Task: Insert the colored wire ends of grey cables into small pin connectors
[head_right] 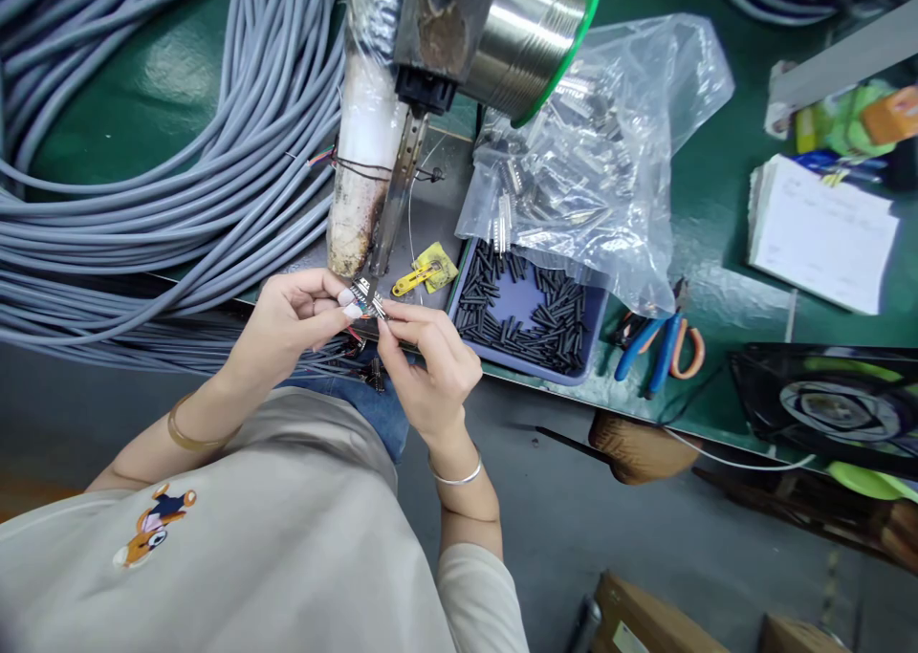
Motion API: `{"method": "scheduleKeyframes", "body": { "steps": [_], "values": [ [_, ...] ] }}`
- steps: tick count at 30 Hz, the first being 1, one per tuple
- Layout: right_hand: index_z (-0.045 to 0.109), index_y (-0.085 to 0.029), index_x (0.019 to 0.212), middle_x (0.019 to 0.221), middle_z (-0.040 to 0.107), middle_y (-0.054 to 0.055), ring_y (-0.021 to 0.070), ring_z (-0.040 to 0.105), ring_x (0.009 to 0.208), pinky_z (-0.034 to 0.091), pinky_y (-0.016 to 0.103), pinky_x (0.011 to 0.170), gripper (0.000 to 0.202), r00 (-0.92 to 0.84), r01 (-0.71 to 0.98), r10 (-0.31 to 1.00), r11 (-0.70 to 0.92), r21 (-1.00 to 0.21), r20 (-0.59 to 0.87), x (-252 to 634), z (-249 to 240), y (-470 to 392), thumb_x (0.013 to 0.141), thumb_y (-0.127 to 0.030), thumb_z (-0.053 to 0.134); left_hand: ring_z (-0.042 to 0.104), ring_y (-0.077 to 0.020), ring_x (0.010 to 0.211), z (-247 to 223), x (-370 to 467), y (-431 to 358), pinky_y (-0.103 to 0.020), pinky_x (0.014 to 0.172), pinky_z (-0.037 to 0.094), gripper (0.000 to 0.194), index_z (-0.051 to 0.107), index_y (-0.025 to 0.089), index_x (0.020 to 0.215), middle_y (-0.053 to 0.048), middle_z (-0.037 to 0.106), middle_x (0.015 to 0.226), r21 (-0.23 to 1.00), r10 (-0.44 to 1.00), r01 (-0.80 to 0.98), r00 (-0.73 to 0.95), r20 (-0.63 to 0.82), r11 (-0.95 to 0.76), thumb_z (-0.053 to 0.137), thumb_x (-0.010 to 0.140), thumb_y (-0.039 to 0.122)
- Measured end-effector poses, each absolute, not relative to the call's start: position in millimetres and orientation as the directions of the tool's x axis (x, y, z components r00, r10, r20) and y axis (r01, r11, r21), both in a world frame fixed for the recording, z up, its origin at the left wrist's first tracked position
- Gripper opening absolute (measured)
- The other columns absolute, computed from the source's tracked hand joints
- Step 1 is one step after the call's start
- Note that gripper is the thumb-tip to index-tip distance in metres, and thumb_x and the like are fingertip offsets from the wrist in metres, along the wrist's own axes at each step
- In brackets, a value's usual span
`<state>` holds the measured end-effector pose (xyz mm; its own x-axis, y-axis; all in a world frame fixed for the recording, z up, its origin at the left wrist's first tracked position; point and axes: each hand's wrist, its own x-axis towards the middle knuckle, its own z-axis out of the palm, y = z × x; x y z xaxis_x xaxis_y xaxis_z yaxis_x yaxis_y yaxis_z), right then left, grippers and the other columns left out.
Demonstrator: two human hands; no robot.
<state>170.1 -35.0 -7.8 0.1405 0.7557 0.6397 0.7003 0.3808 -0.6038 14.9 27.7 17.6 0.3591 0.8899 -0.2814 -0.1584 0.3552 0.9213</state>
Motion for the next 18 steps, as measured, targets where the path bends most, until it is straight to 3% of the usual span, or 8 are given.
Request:
{"method": "scheduleKeyframes", "body": {
  "steps": [9,18],
  "values": [
    [0.067,-0.024,0.091,0.099,0.081,0.0,0.0148,0.077,0.086,0.062,0.028,0.077,0.021,0.115,0.721,0.74,0.396,-0.568,0.663,169.3,-9.4,-36.4,0.084,-0.007,0.076,0.032,-0.0004,0.042,15.9,16.8,24.4,-0.016,0.039,0.023,0.018,0.06,0.016,0.07,0.007,0.052,0.057,0.934,0.913,-0.178,0.328,-0.242,0.311,0.079,0.069,0.017],
    [0.069,-0.024,0.095,0.101,0.081,0.001,0.0156,0.078,0.088,0.064,0.028,0.078,0.021,0.092,0.748,0.729,0.398,-0.53,0.678,170.3,-6.1,-35.5,0.084,-0.008,0.077,0.044,-0.0032,0.053,11.0,17.2,22.3,-0.015,0.047,0.034,0.015,0.061,0.016,0.072,0.004,0.056,0.065,0.957,0.934,-0.15,0.3,-0.196,0.249,0.076,0.072,0.019]
  ]
}}
